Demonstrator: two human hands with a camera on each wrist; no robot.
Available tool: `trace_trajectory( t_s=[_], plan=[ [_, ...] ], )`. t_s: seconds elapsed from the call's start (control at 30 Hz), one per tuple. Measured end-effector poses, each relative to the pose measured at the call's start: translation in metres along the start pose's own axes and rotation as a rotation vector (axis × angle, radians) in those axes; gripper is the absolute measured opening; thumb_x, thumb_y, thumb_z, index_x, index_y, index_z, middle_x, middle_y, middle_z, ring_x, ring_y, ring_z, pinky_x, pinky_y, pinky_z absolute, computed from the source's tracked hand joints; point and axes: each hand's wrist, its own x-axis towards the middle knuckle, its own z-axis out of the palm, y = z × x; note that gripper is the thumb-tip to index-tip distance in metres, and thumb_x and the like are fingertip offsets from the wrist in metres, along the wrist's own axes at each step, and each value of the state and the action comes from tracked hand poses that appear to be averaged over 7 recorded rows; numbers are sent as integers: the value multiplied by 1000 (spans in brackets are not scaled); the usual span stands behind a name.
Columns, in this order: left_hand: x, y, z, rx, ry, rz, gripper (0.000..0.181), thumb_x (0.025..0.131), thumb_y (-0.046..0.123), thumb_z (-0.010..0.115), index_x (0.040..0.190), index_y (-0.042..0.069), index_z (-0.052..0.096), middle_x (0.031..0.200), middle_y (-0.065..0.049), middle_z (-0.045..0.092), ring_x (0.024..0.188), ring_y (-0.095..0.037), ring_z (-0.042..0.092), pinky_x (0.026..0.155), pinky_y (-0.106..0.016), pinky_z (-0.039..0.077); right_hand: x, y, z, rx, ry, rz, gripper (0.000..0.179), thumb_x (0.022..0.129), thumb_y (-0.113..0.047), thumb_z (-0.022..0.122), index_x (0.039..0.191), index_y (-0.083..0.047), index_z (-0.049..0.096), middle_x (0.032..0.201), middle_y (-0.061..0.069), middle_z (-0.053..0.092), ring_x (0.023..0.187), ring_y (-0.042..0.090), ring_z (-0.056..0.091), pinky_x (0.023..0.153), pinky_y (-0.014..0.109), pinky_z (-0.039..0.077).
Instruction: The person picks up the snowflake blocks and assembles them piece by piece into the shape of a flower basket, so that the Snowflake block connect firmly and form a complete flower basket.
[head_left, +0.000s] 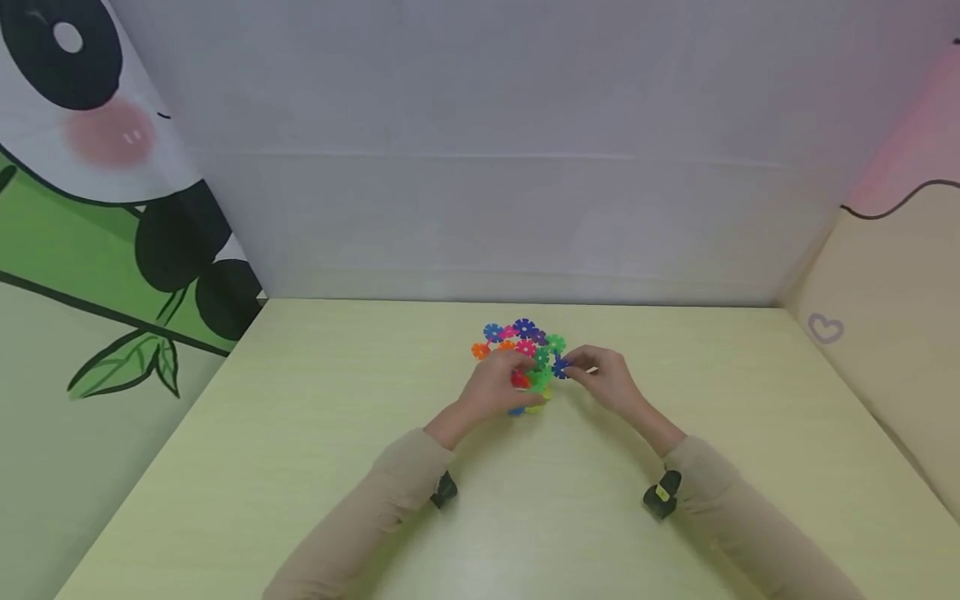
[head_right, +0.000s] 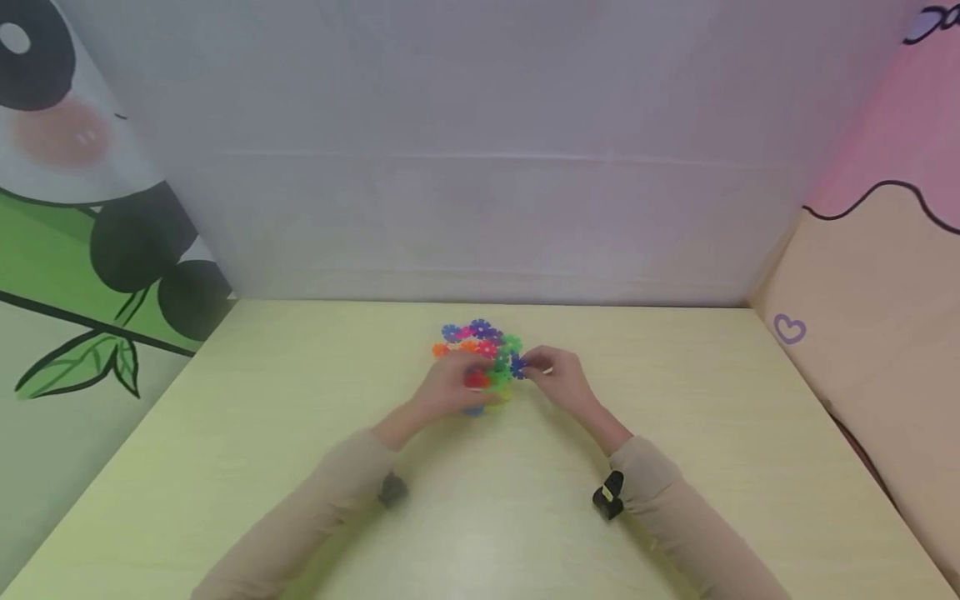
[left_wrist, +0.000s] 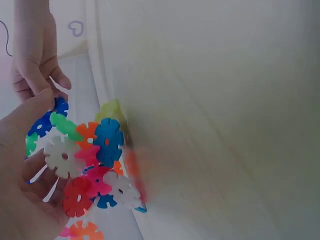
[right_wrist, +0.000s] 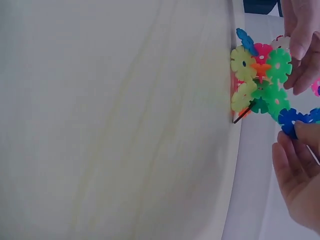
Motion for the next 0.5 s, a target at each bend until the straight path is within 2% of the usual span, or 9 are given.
trace_trajectory(
  t_s=[0.13,0.27,0.37,0.5],
  plan=[
    [2,3,-1,182,-43,33,56,68,35,78,112,6,61,106,-6,61,100,-21,52,91,-36,42,-2,-7,6,14,36,11,12,82,-4,64,93,1,64,86,12,68,76,22,63,61,25,52],
    [4,5,4,319,-28,18,51,70,38,77,109,8,63,105,-5,60,99,-21,53,91,-35,43,-3,-13,11,15,84,3,11,82,-3,65,92,1,64,84,13,68,74,23,63,58,24,52],
    [6,4,10,350,25,-23,39,73,32,75,104,9,66,100,-4,60,94,-20,54,83,-33,47,-3,-14,15,13,95,1,12,81,-3,65,92,1,64,84,13,68,73,23,64,59,25,52],
    [6,4,11,302,93,-62,27,73,20,76,97,9,70,95,-5,61,90,-21,56,75,-33,50,-3,-14,21,-17,77,8,15,80,-2,66,95,0,64,87,13,67,75,23,65,63,29,54]
  ],
)
